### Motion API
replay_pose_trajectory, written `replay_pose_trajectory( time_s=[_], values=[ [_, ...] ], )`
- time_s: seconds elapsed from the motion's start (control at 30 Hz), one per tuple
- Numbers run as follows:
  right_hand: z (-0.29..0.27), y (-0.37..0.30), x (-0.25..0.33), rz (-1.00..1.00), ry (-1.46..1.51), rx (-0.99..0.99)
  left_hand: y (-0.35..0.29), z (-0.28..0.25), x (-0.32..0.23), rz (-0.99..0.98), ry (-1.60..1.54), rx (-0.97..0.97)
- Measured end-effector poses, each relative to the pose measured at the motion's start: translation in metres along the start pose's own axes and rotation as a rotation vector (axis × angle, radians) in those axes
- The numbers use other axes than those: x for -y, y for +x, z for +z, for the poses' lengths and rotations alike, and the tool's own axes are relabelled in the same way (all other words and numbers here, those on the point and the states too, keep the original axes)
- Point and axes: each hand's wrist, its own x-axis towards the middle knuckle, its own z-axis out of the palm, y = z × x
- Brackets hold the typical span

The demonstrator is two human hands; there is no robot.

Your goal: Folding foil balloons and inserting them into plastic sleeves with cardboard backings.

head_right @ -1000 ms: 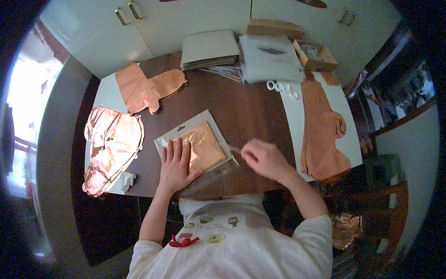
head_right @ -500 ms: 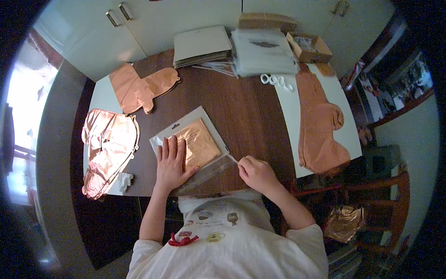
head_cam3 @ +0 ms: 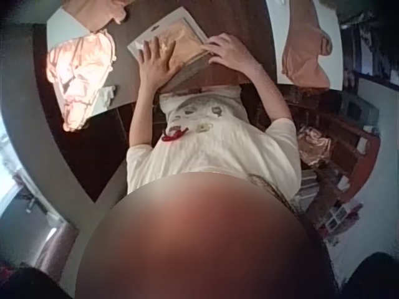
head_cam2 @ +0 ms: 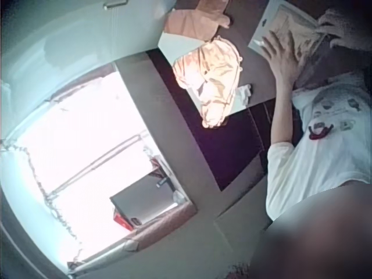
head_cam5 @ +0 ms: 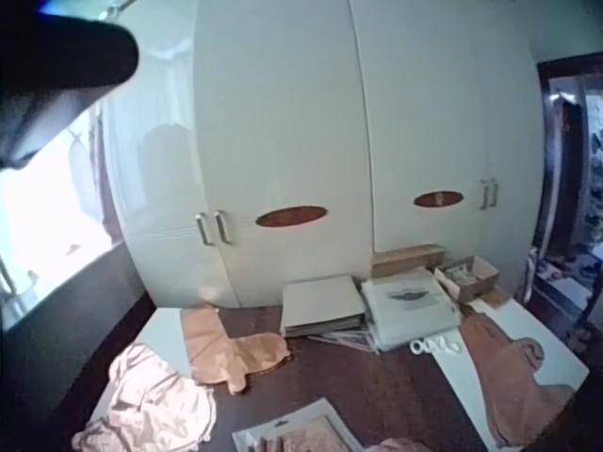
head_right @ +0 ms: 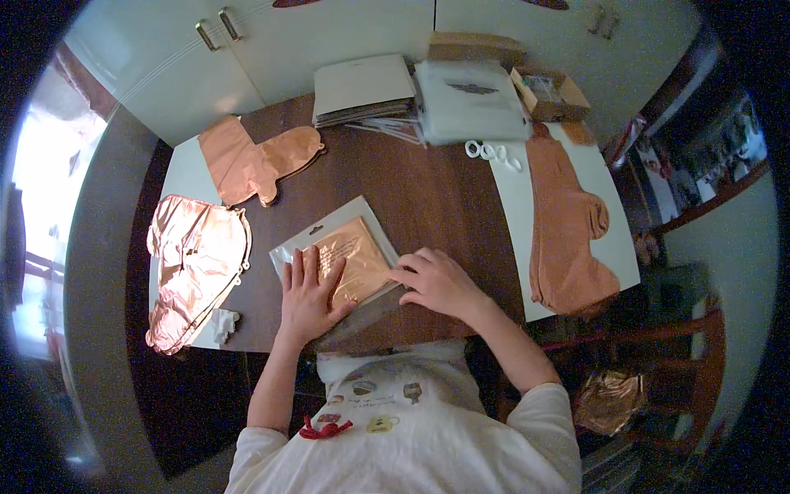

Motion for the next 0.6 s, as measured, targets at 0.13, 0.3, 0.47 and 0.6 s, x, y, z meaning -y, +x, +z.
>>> replay_pose_trajectory(
  time_s=[0.13, 0.3, 0.47, 0.6],
  values=[
    [-0.001, 0.007, -0.020, -0.203, -0.008, 0.044, 0.000, -0.002, 0.000, 0.006, -0.014, 0.013],
    [0.010, 0.010, -0.024, -0.289, -0.096, -0.015, 0.004, 0.004, 0.004, 0.042, -0.005, -0.038],
    [0.007, 0.016, -0.017, -0.262, -0.186, -0.065, 0.015, 0.003, 0.007, 0.065, -0.012, -0.042],
    [0.010, 0.022, 0.024, -0.250, -0.112, -0.118, 0.020, 0.013, 0.012, 0.073, -0.012, -0.068]
  ],
)
